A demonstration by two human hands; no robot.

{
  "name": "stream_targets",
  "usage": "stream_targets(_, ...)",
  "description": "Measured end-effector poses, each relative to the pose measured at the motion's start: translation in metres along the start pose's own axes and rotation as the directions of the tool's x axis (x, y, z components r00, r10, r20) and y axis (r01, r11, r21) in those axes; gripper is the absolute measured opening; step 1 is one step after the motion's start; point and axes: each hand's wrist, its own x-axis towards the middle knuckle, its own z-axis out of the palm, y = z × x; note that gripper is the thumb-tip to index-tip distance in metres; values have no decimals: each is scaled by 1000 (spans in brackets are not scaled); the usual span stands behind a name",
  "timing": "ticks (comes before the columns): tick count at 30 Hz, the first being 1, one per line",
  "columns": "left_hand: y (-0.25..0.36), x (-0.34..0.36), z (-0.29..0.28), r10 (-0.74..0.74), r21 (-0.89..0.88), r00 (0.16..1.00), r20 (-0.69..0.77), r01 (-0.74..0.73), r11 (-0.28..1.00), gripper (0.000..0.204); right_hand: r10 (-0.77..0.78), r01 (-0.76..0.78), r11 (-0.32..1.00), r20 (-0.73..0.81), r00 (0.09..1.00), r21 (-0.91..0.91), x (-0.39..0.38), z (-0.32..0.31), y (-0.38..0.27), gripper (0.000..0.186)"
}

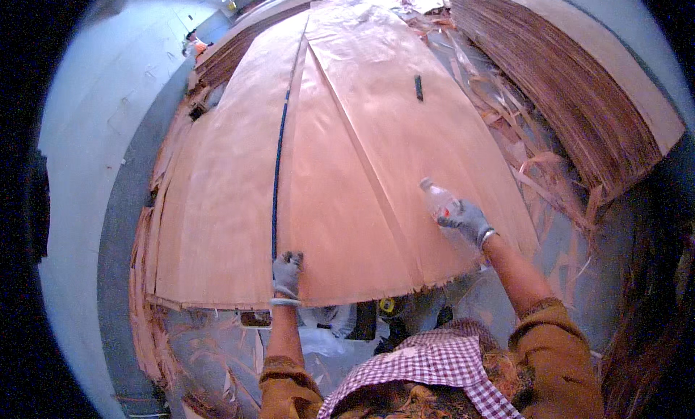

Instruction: The person trims and stacks sheets of wood veneer. They spray liquid from a bottle onto the wood, align sheets using a straightedge, and cut sections with a utility knife before moving them onto a stack.

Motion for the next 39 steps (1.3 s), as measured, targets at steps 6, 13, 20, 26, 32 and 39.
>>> stream_targets(6, 9, -11, 21, -99, 90, 995, -29, 102, 991, 22, 0, -10, 994, -92, 996, -107, 12, -3, 22, 66)
stream_targets(13, 2, -25, 34, 108, 601, 983, -146, 2, 799, 26, 26, -46, 978, -98, 995, -203, 1, 5, -2, 67)
stream_targets(20, 40, -22, 60, 31, 937, 956, 291, -291, 196, 42, 79, -110, 965, -136, 988, -238, 8, -3, 20, 64)
stream_targets(26, -1, 9, 77, 93, 837, 868, 488, -496, 230, 48, 9, -14, 997, -59, 998, -70, 12, 8, 18, 65)
stream_targets(32, 98, 38, 142, -224, 747, 975, 14, 139, 651, 88, 48, -59, 990, -89, 995, -125, -3, -2, -16, 61)
stream_targets(39, 85, 22, 205, -133, 786, 957, -257, 287, 548, 93, 74, -81, 988, -58, 996, -128, 13, -1, 19, 68)
